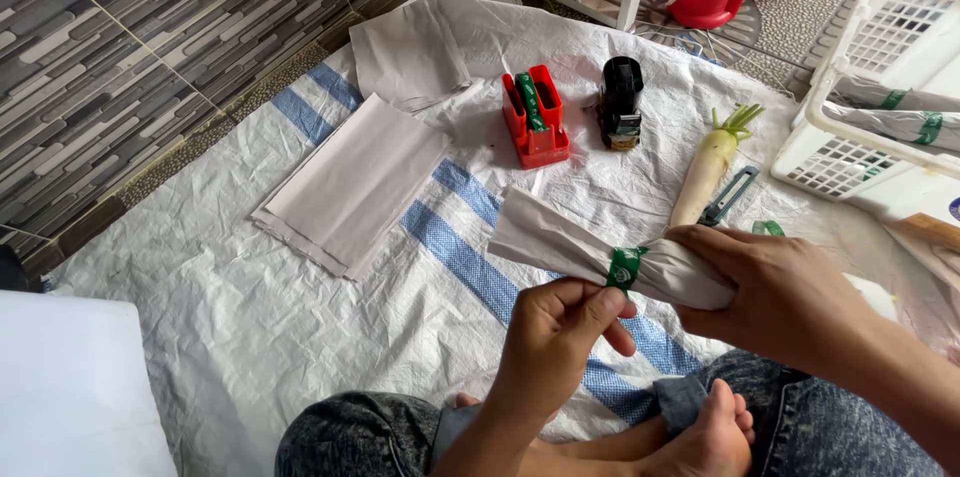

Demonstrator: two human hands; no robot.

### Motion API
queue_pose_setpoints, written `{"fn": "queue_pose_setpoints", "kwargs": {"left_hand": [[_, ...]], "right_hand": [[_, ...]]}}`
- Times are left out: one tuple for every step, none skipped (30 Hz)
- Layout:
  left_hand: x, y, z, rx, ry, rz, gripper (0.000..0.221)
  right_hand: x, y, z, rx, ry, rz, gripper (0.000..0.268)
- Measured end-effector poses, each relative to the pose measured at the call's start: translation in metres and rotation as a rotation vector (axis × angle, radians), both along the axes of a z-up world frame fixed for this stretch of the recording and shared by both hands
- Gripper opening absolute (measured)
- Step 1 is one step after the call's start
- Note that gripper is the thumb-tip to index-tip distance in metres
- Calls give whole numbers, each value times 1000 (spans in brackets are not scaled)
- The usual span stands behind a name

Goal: Wrapping individual radishes in paper and securing them with tape from a dispenser.

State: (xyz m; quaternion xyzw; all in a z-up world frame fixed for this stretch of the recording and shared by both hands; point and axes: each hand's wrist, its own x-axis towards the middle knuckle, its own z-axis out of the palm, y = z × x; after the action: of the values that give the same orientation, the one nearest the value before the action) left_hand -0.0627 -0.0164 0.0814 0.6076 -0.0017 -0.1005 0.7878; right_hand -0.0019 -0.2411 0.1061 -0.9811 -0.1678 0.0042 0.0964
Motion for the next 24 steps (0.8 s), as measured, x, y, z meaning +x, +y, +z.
{"fn": "queue_pose_setpoints", "kwargs": {"left_hand": [[-1,-2,-2,-67,33,26,22],[0,-3,-5,-66,35,28,22],[0,-5,-8,-107,46,42,21],[1,-7,-12,-148,57,55,21],[3,-7,-14,-147,58,55,21],[5,-8,-16,-128,61,82,21],[7,-10,-19,-108,65,107,22],[10,-12,-22,-108,65,105,22],[13,-13,-25,-104,96,149,23],[17,-15,-28,-100,127,193,25],[21,-16,-29,-97,126,191,25],[25,-17,-30,-40,118,221,35],[29,-17,-32,18,113,252,46],[30,-18,-32,22,114,251,46],[31,-19,-33,-31,74,250,49],[32,-20,-33,-85,34,250,53],[36,-20,-39,-81,34,247,53],[39,-20,-45,-98,-10,322,45],[43,-19,-50,-115,-56,397,38],[47,-18,-51,-112,-57,395,38],[50,-18,-52,-57,-93,345,36],[53,-18,-54,-2,-128,295,43],[52,-24,-50,-2,-129,292,43],[51,-29,-47,35,-152,266,44]], "right_hand": [[-1,0,-6,39,17,-14,71],[-1,0,-11,40,20,-13,71],[-2,0,-16,48,-6,3,74],[-3,0,-21,56,-31,18,77],[-5,2,-25,56,-30,17,77],[-6,4,-29,82,-69,28,72],[-9,4,-34,107,-108,38,67],[-9,6,-40,107,-108,36,67],[-8,7,-46,139,-125,48,72],[-8,9,-52,171,-143,61,76],[-10,15,-54,174,-144,59,76],[-11,20,-56,184,-62,-30,75],[-14,26,-59,194,23,-118,74],[-12,27,-68,198,24,-119,74],[-10,27,-77,320,49,-163,71],[-9,27,-86,442,73,-206,68],[-9,30,-88,446,73,-208,68],[-9,33,-90,567,171,-265,62],[-9,37,-92,688,269,-319,57],[-9,39,-89,692,269,-320,57],[-9,41,-87,768,325,-310,54],[-10,42,-84,843,380,-299,51],[-9,42,-86,845,379,-301,51],[-9,42,-88,860,388,-293,47]]}}
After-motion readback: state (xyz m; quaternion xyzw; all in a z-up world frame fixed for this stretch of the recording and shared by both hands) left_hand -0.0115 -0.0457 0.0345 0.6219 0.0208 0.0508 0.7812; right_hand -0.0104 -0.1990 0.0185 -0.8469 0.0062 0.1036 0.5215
